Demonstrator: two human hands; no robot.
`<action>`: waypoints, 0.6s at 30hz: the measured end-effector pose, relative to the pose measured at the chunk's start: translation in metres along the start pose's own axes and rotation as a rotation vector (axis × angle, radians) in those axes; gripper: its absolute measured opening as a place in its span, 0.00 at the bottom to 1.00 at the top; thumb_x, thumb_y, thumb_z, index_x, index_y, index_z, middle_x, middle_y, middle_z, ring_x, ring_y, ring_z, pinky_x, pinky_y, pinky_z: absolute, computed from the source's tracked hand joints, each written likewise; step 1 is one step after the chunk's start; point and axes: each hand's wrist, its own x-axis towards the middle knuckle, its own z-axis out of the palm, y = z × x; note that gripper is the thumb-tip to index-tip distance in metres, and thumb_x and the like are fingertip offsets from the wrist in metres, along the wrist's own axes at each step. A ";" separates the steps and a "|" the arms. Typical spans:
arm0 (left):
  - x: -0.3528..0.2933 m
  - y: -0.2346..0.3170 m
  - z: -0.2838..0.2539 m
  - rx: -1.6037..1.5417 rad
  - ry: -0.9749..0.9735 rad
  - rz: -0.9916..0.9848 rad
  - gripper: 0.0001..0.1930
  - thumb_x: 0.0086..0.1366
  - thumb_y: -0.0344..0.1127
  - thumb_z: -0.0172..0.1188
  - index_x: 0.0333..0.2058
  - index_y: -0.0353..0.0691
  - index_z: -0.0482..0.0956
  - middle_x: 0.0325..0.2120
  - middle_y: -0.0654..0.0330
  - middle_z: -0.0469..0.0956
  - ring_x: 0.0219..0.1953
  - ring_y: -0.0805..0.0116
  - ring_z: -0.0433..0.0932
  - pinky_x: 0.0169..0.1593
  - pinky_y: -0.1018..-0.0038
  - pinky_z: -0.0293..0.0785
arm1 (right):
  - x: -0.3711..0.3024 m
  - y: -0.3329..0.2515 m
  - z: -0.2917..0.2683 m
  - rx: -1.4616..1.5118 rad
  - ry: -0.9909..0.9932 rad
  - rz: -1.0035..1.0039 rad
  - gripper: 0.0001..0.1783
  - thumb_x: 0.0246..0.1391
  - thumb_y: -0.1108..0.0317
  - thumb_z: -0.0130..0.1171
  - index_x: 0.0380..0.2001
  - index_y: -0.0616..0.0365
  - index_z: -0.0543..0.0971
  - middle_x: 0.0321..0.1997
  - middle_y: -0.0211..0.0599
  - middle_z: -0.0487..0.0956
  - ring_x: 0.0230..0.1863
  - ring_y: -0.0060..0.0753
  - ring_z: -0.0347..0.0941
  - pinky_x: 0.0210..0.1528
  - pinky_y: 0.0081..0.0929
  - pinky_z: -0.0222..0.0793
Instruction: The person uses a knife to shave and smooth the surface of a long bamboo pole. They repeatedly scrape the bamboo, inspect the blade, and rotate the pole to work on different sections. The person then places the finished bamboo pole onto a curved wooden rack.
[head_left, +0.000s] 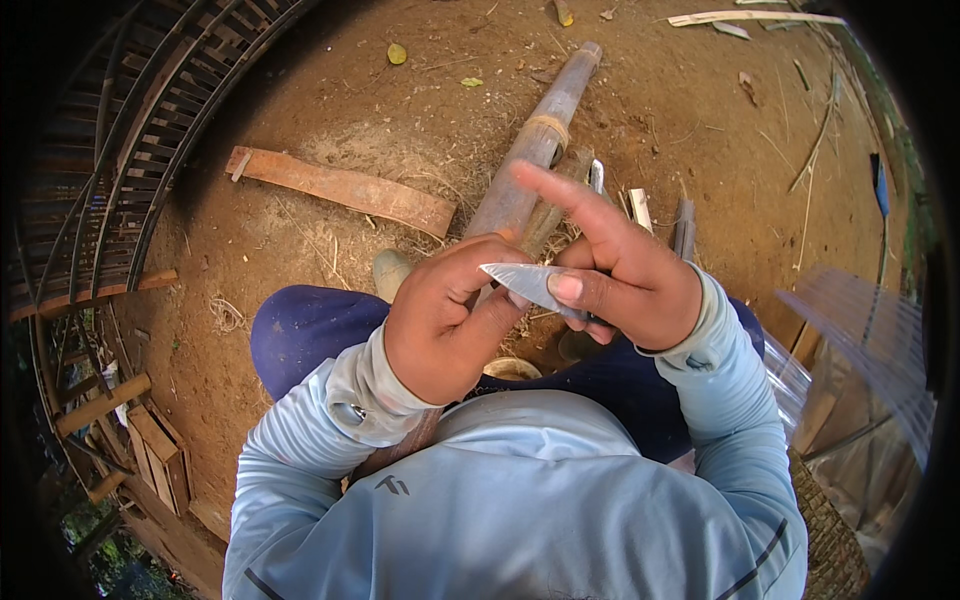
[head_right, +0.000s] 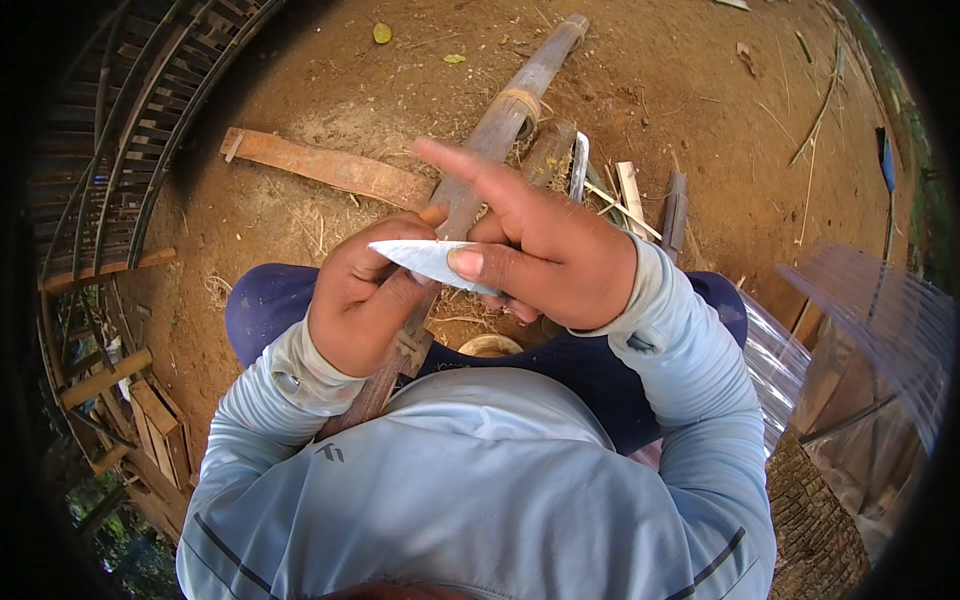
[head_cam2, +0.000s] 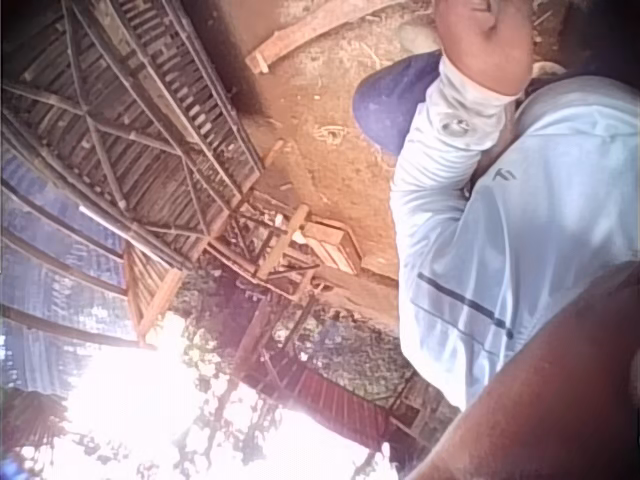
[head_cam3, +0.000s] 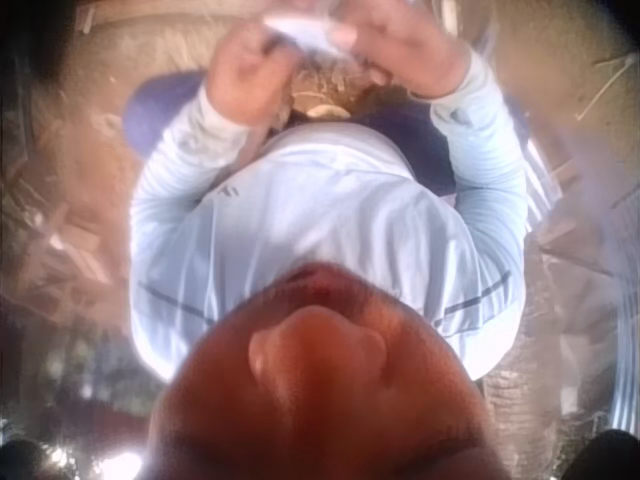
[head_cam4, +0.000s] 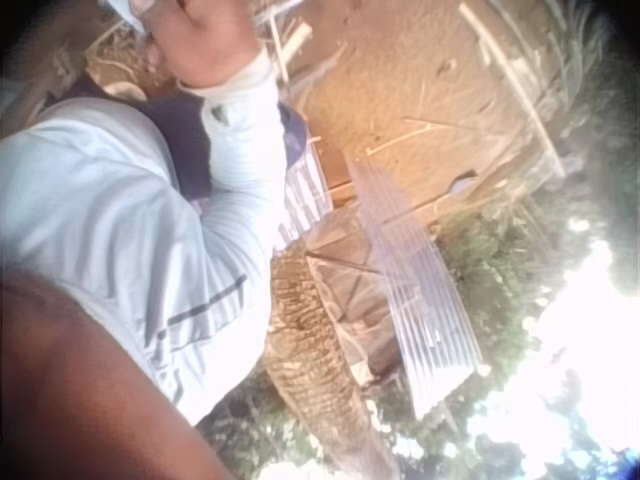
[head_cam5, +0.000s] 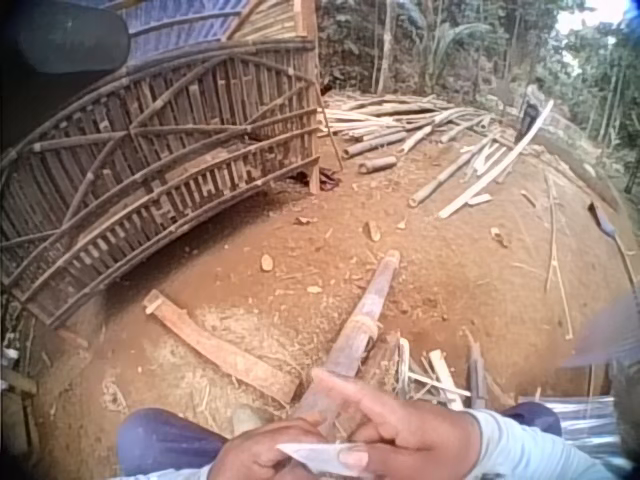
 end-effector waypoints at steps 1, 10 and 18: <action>0.000 0.002 0.000 -0.028 -0.003 -0.036 0.05 0.63 0.24 0.55 0.38 0.33 0.77 0.30 0.54 0.76 0.34 0.63 0.75 0.42 0.70 0.70 | 0.000 0.000 0.000 0.004 0.011 0.000 0.41 0.64 0.64 0.51 0.74 0.56 0.44 0.18 0.25 0.72 0.15 0.13 0.64 0.19 0.14 0.60; -0.001 0.014 -0.002 -0.114 -0.082 -0.207 0.06 0.70 0.33 0.54 0.34 0.38 0.75 0.29 0.65 0.73 0.34 0.75 0.72 0.68 0.58 0.56 | 0.005 0.008 -0.030 0.040 0.261 -0.161 0.36 0.68 0.61 0.47 0.73 0.56 0.47 0.20 0.28 0.72 0.16 0.14 0.65 0.19 0.13 0.61; -0.002 0.008 0.001 -0.074 0.028 -0.128 0.07 0.69 0.32 0.56 0.30 0.39 0.73 0.27 0.66 0.73 0.32 0.76 0.72 0.70 0.54 0.52 | 0.007 0.017 -0.024 0.239 0.274 -0.195 0.25 0.67 0.62 0.50 0.63 0.61 0.61 0.29 0.33 0.77 0.21 0.17 0.70 0.26 0.14 0.66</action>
